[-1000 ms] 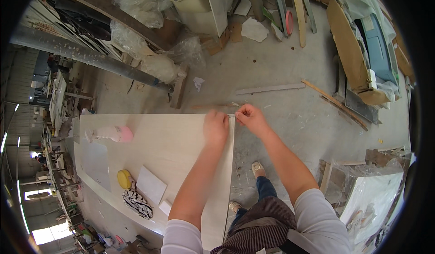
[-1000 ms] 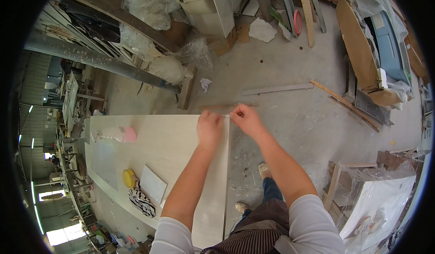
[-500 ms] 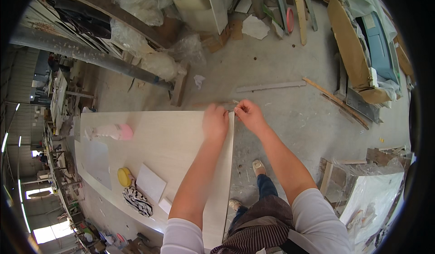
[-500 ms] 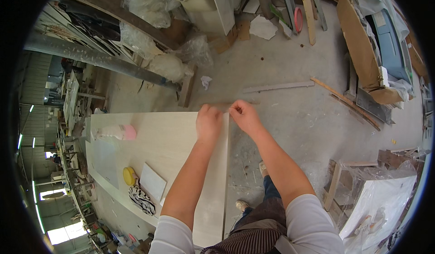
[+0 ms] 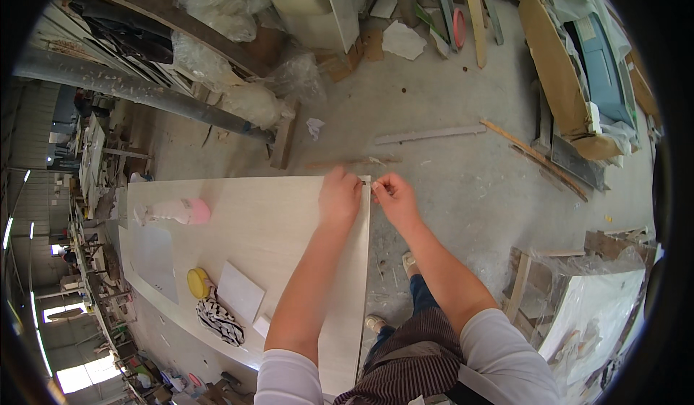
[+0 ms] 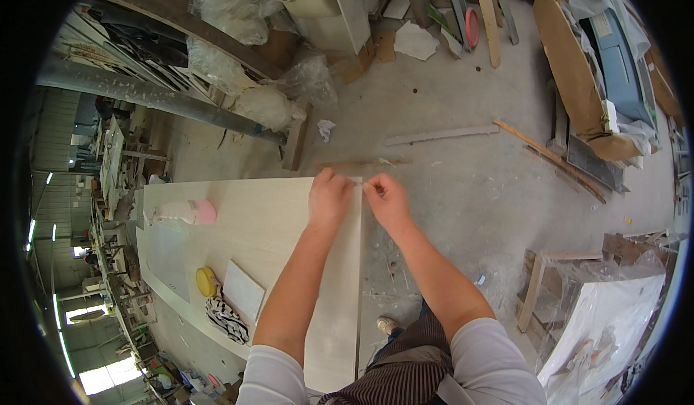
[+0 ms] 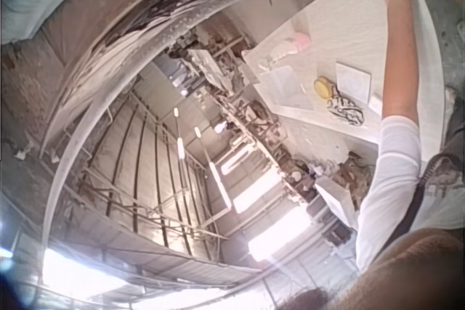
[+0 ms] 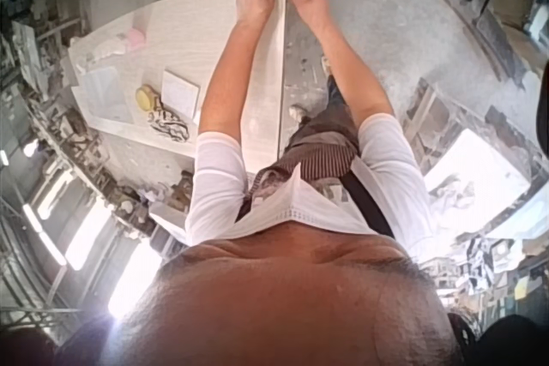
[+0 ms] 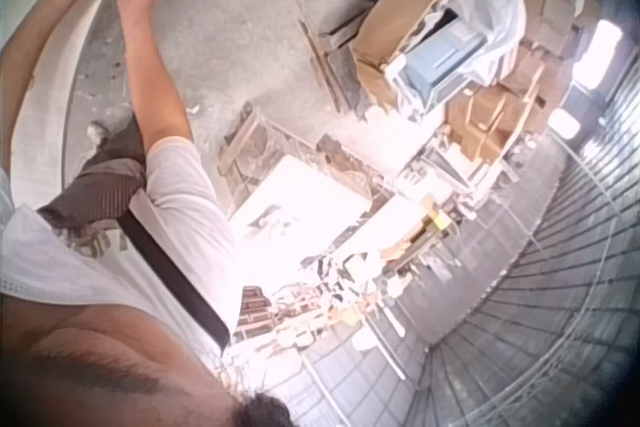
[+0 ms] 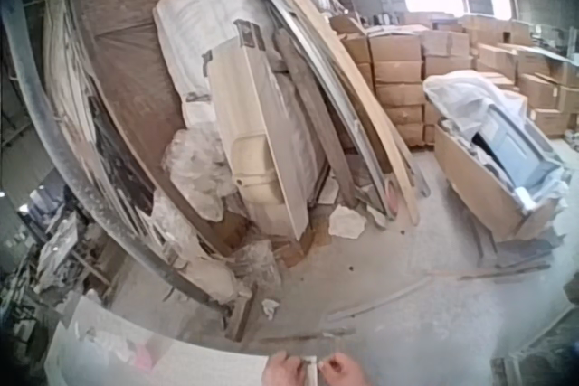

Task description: The person uses a small blade to peel off a thin protective film from the edges of large white panels in a workshop. The person moves between workstations and continues removing the film from multiple panel edges.

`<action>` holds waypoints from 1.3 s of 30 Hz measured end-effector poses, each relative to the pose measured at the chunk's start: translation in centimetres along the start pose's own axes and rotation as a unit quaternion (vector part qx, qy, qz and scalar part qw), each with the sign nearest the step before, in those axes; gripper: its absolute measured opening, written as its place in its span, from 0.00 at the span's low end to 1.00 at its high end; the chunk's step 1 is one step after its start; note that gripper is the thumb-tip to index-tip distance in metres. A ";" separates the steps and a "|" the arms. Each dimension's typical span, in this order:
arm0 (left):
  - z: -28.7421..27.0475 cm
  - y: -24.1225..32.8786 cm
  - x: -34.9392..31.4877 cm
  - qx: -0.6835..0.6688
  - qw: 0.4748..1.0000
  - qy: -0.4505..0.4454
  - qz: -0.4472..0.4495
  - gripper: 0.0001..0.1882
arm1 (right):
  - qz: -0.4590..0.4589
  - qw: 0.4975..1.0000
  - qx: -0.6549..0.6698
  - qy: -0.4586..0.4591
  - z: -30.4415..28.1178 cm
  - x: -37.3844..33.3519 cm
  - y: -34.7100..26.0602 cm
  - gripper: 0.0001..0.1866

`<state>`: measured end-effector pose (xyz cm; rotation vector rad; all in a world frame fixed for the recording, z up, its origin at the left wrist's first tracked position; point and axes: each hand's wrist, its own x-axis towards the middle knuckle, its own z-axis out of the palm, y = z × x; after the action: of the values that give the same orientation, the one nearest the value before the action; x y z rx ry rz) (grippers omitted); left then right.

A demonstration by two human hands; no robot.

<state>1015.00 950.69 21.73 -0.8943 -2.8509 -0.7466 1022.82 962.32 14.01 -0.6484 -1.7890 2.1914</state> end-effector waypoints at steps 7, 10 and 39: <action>-0.6 0.1 -0.8 -0.009 1.000 -0.029 0.009 0.02 | -0.030 0.999 -0.016 0.019 0.5 -1.8 1.3 0.04; -0.8 0.0 -1.4 -0.015 0.999 -0.028 0.019 0.02 | -0.029 0.999 -0.002 0.020 0.7 -2.6 1.3 0.03; -2.6 0.2 -7.9 -0.044 0.997 -0.018 0.068 0.04 | -0.037 0.999 0.001 0.037 1.2 -9.5 2.1 0.04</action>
<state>1021.41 945.49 22.51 -1.1133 -2.7716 -0.8550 1030.74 956.51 13.93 -0.6427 -1.7447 2.0943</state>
